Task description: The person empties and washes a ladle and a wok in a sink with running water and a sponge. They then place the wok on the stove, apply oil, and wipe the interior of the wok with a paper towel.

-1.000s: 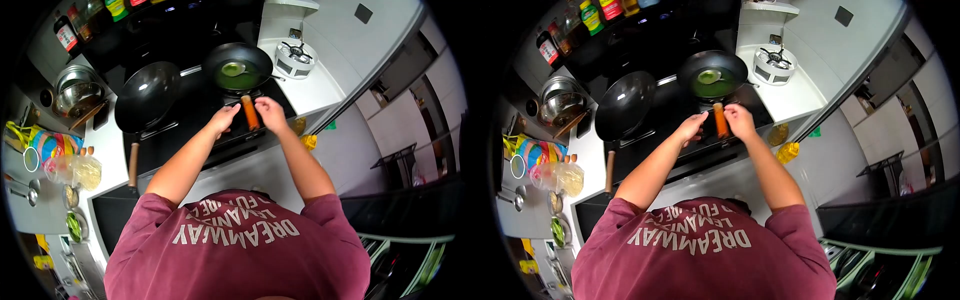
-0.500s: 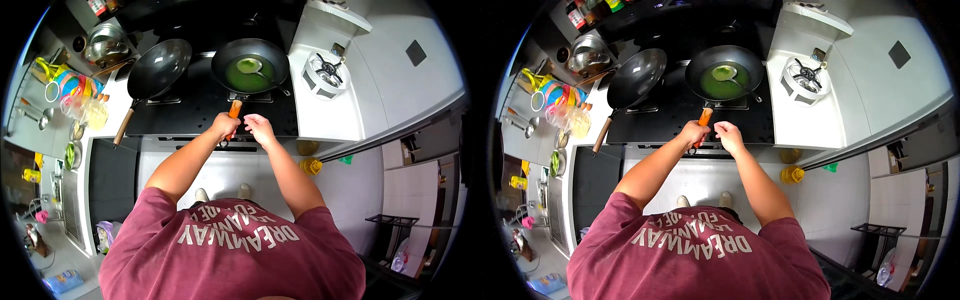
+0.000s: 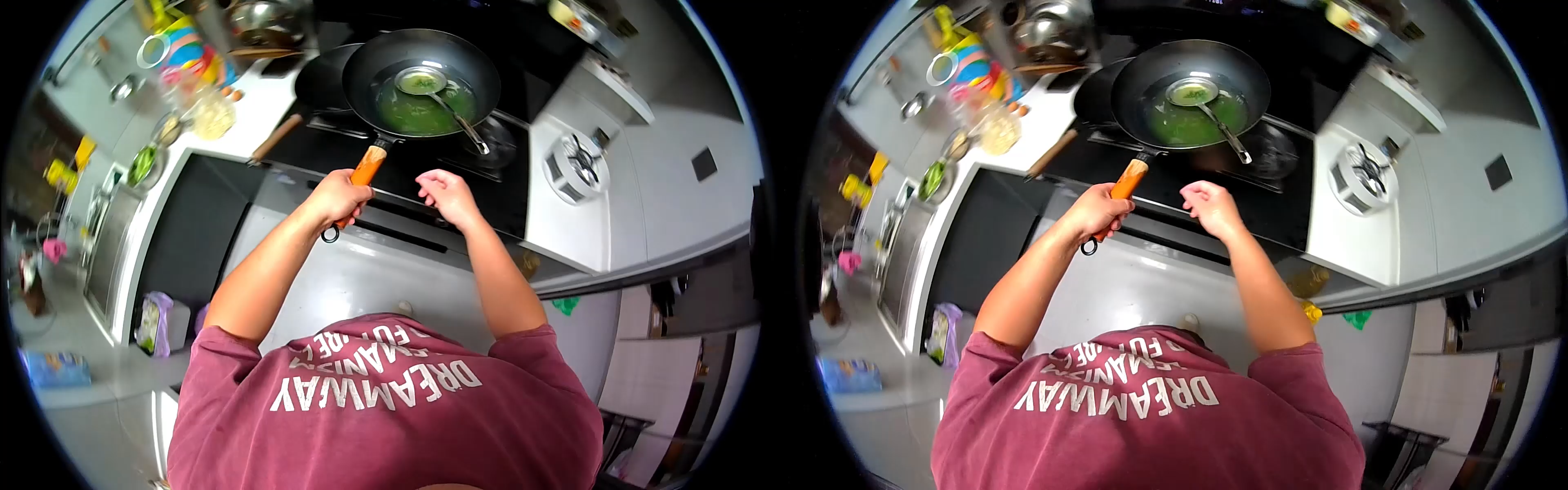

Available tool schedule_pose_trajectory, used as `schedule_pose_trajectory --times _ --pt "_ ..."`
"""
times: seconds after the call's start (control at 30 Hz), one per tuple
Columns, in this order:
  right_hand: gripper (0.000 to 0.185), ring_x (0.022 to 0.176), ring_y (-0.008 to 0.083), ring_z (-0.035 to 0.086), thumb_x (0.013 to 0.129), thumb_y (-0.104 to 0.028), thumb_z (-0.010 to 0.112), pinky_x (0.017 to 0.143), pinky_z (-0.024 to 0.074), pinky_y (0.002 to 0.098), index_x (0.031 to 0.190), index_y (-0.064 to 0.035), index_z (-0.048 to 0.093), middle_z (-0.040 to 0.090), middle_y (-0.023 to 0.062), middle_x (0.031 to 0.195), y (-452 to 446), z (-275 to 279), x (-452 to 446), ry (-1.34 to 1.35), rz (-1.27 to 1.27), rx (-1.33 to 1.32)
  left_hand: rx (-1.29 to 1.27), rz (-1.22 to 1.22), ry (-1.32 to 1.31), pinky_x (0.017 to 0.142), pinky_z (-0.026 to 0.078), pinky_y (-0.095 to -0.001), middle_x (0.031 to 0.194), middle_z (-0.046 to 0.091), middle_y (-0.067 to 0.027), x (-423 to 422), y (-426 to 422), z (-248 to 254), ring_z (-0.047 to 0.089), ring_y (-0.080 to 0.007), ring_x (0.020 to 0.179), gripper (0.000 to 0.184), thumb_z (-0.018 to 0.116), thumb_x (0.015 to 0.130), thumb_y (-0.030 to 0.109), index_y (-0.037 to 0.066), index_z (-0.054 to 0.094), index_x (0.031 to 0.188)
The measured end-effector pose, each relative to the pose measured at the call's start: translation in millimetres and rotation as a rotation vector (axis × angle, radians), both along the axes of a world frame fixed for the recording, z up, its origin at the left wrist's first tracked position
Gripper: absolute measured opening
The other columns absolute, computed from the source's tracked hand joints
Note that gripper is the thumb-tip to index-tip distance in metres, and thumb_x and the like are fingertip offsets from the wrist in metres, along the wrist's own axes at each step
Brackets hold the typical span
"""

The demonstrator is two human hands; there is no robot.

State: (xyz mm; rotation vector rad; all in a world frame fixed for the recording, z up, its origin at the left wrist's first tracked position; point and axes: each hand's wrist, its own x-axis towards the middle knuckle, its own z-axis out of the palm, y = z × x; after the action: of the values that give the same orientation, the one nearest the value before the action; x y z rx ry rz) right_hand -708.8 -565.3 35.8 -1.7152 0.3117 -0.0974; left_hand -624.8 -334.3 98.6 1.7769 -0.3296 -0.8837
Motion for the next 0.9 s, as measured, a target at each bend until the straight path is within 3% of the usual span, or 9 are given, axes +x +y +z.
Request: schedule_pose_trajectory --times 0.17,0.23,0.3,0.4,0.43,0.53,0.67,0.77,0.9 --pt "0.022 0.058 0.0109 0.059 0.094 -0.020 0.052 0.051 0.0457 0.0217 0.095 -0.0019 0.063 0.063 0.0052 0.072 66 -4 36 -0.034 -0.062 0.206 0.022 0.175 -0.047 0.031 0.034 -0.0264 0.055 0.048 -0.0018 -11 141 0 0.044 -0.0109 0.038 0.011 0.059 0.083 0.011 0.004 0.050 0.084" --pt "0.030 0.055 0.0118 0.059 0.096 -0.029 0.050 0.050 0.0470 0.0219 0.090 -0.0013 0.062 0.063 0.0066 0.070 106 7 53 -0.022 -0.059 0.282 0.069 0.240 -0.052 0.034 0.036 -0.0254 0.057 0.048 -0.0004 -19 197 3 0.045 -0.0093 0.041 0.011 0.059 0.083 0.010 0.005 0.050 0.084" --pt "0.062 0.054 0.0150 0.059 0.093 -0.059 0.041 0.049 0.0486 0.0255 0.085 -0.0007 0.061 0.062 0.0083 0.067 152 15 74 0.066 -0.005 0.317 0.115 0.311 -0.057 0.035 0.037 -0.0249 0.057 0.047 -0.0001 -32 250 9 0.045 -0.0088 0.042 0.012 0.060 0.082 0.011 0.005 0.050 0.085" --pt "0.088 0.051 0.0184 0.060 0.081 -0.081 0.029 0.046 0.0490 0.0271 0.078 0.0007 0.061 0.061 0.0111 0.063 234 39 100 0.289 0.304 0.300 0.127 0.456 -0.070 0.032 0.034 -0.0251 0.054 0.047 -0.0017 -51 319 9 0.044 -0.0100 0.039 0.014 0.060 0.082 0.014 0.005 0.051 0.087" --pt "0.088 0.050 0.0183 0.061 0.079 -0.083 0.031 0.046 0.0492 0.0270 0.079 0.0007 0.061 0.063 0.0112 0.063 263 46 109 0.348 0.391 0.270 0.137 0.521 -0.055 0.032 0.034 -0.0251 0.054 0.047 -0.0017 -57 336 14 0.044 -0.0100 0.039 0.014 0.060 0.082 0.014 0.005 0.051 0.088" --pt "0.080 0.052 0.0159 0.063 0.080 -0.078 0.041 0.046 0.0479 0.0240 0.081 -0.0011 0.063 0.064 0.0092 0.065 344 59 140 0.446 0.660 0.044 0.162 0.671 -0.026 0.032 0.034 -0.0252 0.053 0.047 -0.0018 -63 387 7 0.044 -0.0104 0.039 0.015 0.059 0.082 0.014 0.004 0.050 0.088" --pt "0.044 0.056 0.0140 0.063 0.087 -0.047 0.062 0.046 0.0457 0.0222 0.086 -0.0028 0.061 0.065 0.0081 0.068 445 48 189 0.494 0.890 -0.004 0.164 0.872 -0.024 0.031 0.033 -0.0259 0.053 0.047 -0.0021 -61 443 -18 0.045 -0.0110 0.038 0.014 0.060 0.081 0.012 0.004 0.050 0.087" --pt "0.029 0.052 0.0117 0.059 0.095 -0.032 0.055 0.043 0.0426 0.0209 0.083 -0.0052 0.059 0.063 0.0058 0.066 511 18 237 0.424 0.969 0.093 0.167 0.995 -0.029 0.031 0.036 -0.0284 0.056 0.049 -0.0040 -51 481 -33 0.046 -0.0126 0.038 0.015 0.059 0.079 0.009 0.001 0.050 0.089" --pt "0.028 0.042 0.0091 0.045 0.100 -0.027 0.044 0.038 0.0352 0.0220 0.082 -0.0064 0.052 0.054 0.0028 0.058 588 12 290 0.341 0.998 0.324 0.081 1.179 -0.013 0.032 0.036 -0.0278 0.055 0.049 -0.0036 -21 531 -61 0.046 -0.0128 0.038 0.013 0.059 0.079 0.008 0.002 0.049 0.085"
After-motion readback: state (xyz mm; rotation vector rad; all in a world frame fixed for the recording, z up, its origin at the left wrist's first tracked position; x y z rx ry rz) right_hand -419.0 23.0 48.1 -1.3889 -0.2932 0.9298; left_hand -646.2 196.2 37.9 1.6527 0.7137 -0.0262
